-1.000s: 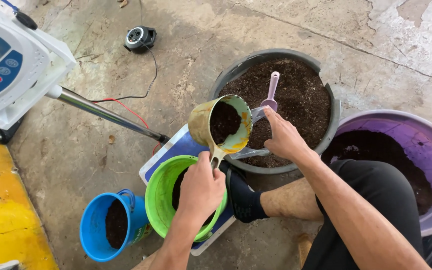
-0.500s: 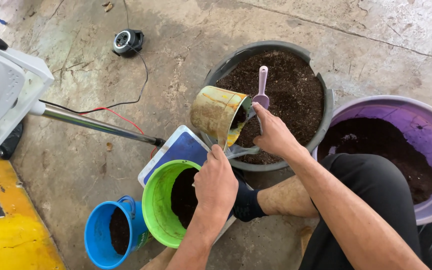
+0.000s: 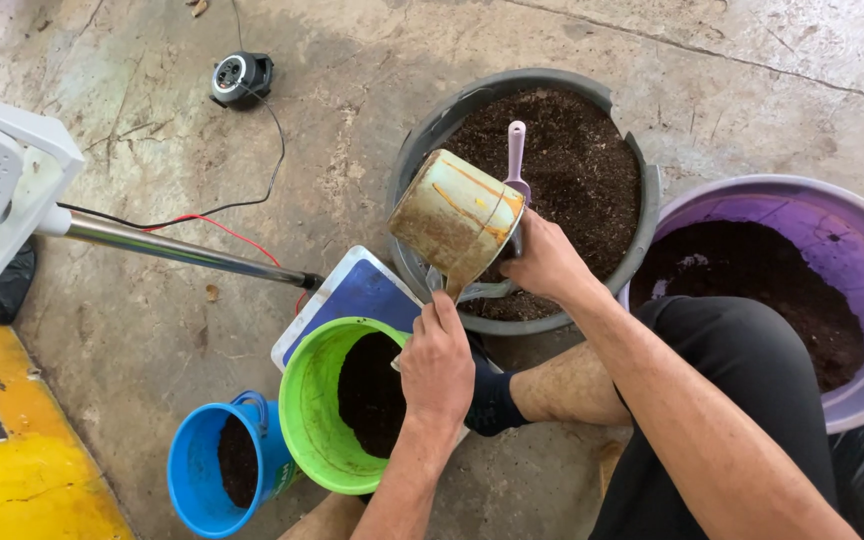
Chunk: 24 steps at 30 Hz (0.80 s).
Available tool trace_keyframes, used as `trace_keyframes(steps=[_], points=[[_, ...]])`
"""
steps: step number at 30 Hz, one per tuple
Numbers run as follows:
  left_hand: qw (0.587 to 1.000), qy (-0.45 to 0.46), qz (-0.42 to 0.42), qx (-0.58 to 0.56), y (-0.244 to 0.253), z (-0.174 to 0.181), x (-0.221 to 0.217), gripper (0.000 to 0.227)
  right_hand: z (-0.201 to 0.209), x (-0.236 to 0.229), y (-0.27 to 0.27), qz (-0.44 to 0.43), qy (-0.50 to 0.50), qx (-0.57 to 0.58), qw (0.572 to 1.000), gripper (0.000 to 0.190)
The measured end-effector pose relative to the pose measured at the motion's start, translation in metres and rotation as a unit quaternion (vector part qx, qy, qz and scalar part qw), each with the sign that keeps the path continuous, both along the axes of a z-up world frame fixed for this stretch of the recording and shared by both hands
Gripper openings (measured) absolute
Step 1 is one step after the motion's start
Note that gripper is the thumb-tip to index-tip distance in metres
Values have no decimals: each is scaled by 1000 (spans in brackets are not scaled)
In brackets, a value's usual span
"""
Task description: Measuring and mixing soil components into bags using scoops and buckets.
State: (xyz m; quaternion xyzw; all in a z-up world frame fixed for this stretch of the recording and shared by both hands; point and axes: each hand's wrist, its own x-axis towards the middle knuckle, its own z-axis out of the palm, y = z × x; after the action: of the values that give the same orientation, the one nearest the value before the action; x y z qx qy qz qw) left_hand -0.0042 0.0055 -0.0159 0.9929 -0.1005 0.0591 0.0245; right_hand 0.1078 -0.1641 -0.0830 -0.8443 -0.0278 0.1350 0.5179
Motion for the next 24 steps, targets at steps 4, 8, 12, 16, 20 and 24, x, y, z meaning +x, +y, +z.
trace_keyframes(steps=[4, 8, 12, 16, 20, 24], points=[[1000, -7, -12, 4, 4, -4, -3, 50, 25, -2, 0, -31, 77, 17, 996, 64], [999, -32, -26, 10, 12, -11, -5, 52, 22, -2, 1, -30, 47, 20, 998, 80], [1000, -19, -23, 11, 18, -11, -10, 51, 12, -2, 1, -21, 19, 17, 999, 94], [1000, -18, -22, 4, 22, -15, -9, 50, 9, -4, 1, -12, 34, -6, 999, 91], [999, -34, -39, -6, 23, -16, -3, 50, -2, 1, -2, -25, -18, 5, 1000, 95], [998, -38, -40, -19, 25, -13, -4, 49, 4, -1, -1, 3, -70, -16, 997, 88]])
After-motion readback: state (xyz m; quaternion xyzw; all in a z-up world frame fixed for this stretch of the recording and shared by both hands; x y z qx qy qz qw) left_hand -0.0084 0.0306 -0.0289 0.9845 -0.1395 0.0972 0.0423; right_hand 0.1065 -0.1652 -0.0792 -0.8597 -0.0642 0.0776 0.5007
